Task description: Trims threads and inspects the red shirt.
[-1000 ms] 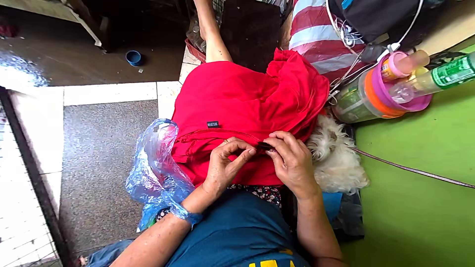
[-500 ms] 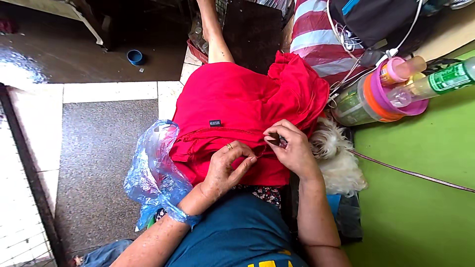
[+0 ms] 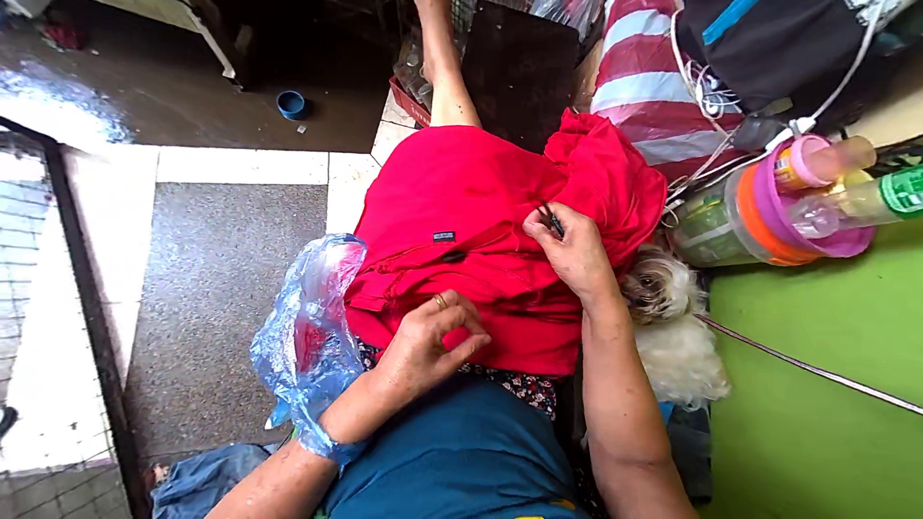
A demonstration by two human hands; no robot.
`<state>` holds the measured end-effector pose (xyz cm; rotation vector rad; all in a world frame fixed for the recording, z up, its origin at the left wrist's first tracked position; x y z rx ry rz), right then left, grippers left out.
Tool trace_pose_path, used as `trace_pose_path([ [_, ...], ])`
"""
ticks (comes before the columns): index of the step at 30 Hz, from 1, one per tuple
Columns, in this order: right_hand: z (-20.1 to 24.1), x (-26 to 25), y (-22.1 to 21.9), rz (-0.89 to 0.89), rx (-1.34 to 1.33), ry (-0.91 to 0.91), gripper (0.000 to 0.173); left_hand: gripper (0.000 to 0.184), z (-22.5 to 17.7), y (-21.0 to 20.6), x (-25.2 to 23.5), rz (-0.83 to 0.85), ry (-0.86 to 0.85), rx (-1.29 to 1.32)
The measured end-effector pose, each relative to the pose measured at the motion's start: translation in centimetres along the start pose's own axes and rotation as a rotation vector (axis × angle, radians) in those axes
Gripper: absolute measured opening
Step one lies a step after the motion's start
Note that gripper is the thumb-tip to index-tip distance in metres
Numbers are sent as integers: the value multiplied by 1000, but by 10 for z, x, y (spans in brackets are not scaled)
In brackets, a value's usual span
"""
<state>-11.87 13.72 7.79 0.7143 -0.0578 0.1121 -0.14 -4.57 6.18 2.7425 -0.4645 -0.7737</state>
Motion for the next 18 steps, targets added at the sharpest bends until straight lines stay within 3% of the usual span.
trace_pose_path([
  [4, -5, 3, 4, -68, 100, 9, 22, 19, 9, 25, 39, -35, 107, -87],
  [9, 46, 13, 4, -139, 281, 151, 17, 20, 28, 74, 79, -300, 352, -169],
  [13, 66, 13, 1, -122, 204, 182, 15, 19, 23, 82, 72, -347, 307, -150],
  [18, 58, 18, -2, -89, 82, 175, 14, 22, 29, 72, 58, -324, 289, -122],
])
Point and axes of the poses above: each hand's wrist, its own x-axis away from the middle knuckle, its own y-axis out of the back of the hand, z = x × y, the point moved 8 cm from there along -x, towards the middle knuckle, and after that the axes turned 9 degrees about -y, right-handed, at the moved point
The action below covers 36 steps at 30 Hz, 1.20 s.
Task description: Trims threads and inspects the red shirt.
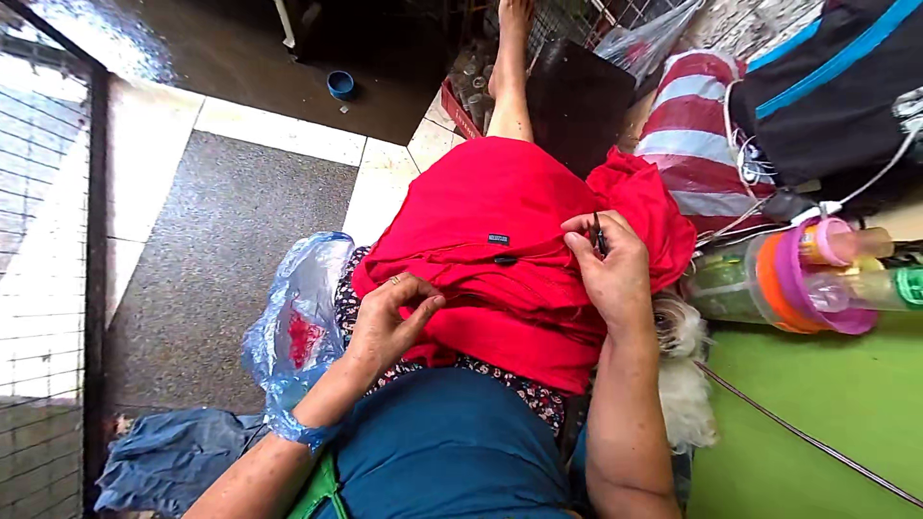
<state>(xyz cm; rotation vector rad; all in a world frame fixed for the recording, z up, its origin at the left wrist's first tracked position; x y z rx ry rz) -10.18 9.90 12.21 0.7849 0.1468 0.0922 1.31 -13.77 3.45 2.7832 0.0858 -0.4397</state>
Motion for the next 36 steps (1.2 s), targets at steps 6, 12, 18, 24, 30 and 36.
trace_pose_path([
  [6, -7, 1, -8, 77, 47, -23, 17, 13, -38, -31, -43, -23, -161, -10],
  [12, -12, 7, -7, 37, -131, -114, 12, 9, -60, -77, -97, -33, -255, -118],
  [18, -18, 4, -14, 10, -170, -130, 11, 12, -51, -97, -104, 32, -284, -234],
  [24, -27, 7, -13, -41, -278, -181, 11, 20, -27, -90, -100, 77, -136, -18],
  [30, -30, 10, -13, -42, -291, -152, 12, 21, -19, -88, -96, 70, -76, 243],
  [36, -17, 26, 16, -96, -34, -118, 36, 18, -21, -84, -91, 18, -30, 390],
])
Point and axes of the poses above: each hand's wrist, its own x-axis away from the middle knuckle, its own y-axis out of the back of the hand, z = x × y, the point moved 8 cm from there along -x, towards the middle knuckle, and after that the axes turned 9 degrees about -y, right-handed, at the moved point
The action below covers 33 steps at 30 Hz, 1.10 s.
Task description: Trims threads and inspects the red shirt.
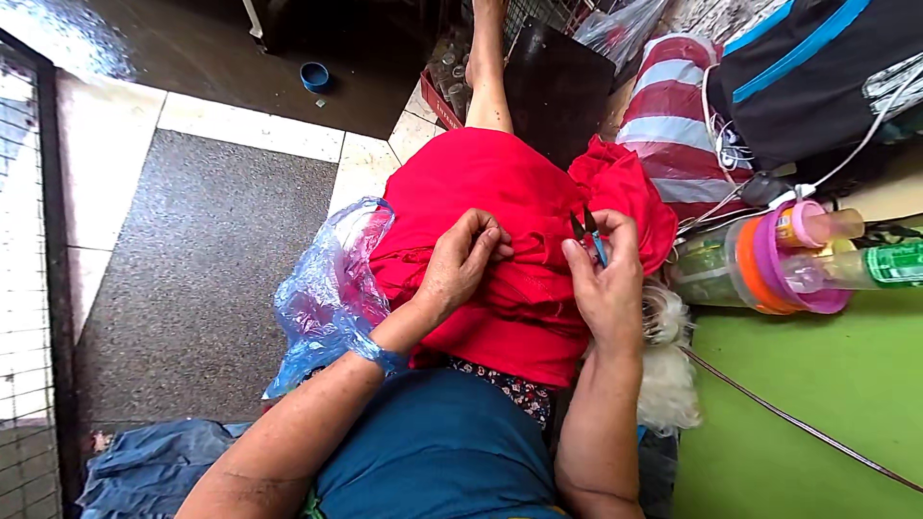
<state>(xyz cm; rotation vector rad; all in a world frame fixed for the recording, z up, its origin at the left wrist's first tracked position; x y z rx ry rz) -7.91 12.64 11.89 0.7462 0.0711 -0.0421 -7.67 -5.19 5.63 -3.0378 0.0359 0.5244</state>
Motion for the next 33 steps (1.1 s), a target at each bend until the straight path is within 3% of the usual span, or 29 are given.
trace_pose_path([
  [5, 13, 12, -6, -85, 154, 54, 37, 19, -15, -13, 4, 43, -6, 34],
  [9, 2, 5, -16, -154, 197, -17, 18, 20, -24, -19, 7, 76, -114, -127],
  [11, -8, 4, -12, -115, 54, -87, 12, 20, -24, -20, 7, 90, -126, -142],
  [15, -40, -4, -17, 34, -534, -294, 11, 22, -20, -25, 8, 143, -95, -74],
  [18, -45, -6, -22, 69, -636, -330, 11, 20, -18, -25, 8, 129, -35, 8],
  [20, -40, -4, -16, 31, -509, -247, 14, 17, -16, -23, 10, 114, 33, 71],
  [24, -19, 8, 6, -18, -157, -66, 39, 15, -14, -21, 10, 93, 85, 166],
  [28, -2, 18, 13, -64, 145, 96, 27, 14, -12, -23, 10, 90, 100, 183],
  [33, 5, 16, 0, -85, 318, 97, 24, 16, -19, -24, 12, 111, 40, 74],
])
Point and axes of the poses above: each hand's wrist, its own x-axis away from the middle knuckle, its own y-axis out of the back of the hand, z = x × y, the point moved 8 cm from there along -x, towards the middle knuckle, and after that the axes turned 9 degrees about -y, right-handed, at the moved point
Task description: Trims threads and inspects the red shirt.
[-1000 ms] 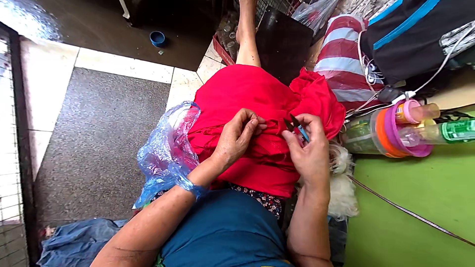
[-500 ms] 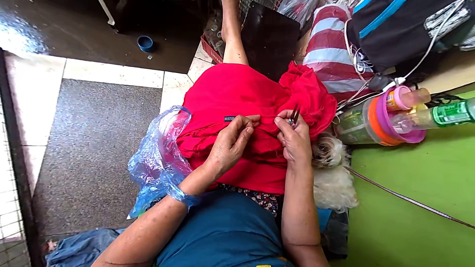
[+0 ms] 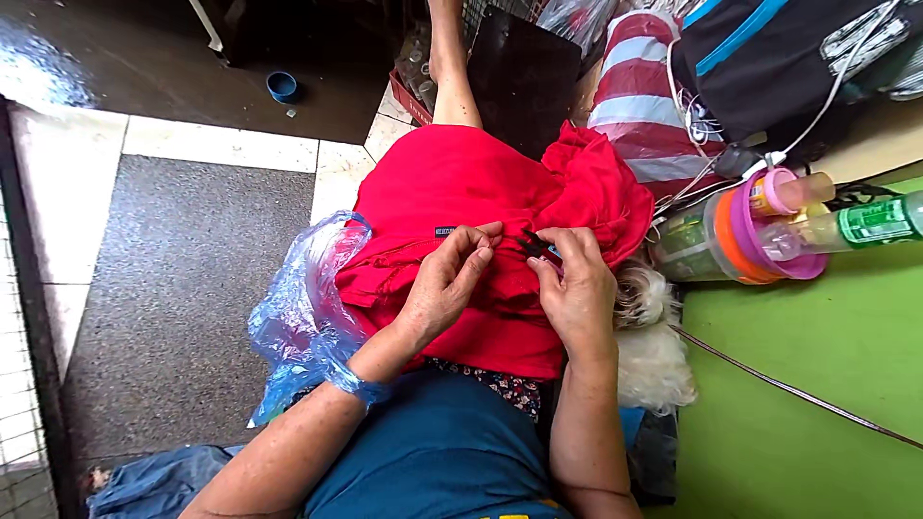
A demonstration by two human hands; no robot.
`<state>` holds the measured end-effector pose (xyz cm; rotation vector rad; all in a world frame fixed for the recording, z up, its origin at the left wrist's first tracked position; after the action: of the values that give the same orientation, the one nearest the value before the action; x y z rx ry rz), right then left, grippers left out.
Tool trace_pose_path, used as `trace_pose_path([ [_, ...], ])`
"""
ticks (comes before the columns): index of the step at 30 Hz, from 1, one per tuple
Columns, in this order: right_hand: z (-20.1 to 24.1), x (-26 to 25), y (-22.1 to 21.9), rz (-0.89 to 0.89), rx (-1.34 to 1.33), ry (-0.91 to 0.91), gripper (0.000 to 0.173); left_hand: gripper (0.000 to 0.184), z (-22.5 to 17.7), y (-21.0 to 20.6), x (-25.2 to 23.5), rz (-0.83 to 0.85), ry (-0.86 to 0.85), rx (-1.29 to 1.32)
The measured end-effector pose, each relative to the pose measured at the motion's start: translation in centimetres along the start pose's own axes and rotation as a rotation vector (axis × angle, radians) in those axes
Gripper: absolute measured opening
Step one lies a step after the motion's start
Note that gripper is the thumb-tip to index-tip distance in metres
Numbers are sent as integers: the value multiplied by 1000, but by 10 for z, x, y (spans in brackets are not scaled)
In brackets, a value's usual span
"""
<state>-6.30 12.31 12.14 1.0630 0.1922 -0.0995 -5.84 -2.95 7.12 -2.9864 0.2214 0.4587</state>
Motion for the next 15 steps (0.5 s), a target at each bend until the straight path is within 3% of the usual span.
trace_pose_path([
  [8, 1, -9, -3, -5, 18, -51, 18, 19, -9, -10, 3, 89, -260, -328],
  [15, -24, -10, -18, 53, -420, -296, 29, 16, 0, 1, -9, -98, -143, -392],
])
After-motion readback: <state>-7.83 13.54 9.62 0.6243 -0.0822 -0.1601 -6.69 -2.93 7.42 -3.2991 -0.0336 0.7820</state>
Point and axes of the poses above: each hand's wrist, its own x-axis away from the middle knuckle, its own y-axis out of the back of the hand, z = x × y, the point moved 8 cm from there along -x, towards the middle knuckle, and after that the axes turned 9 degrees about -y, right-handed, at the moved point
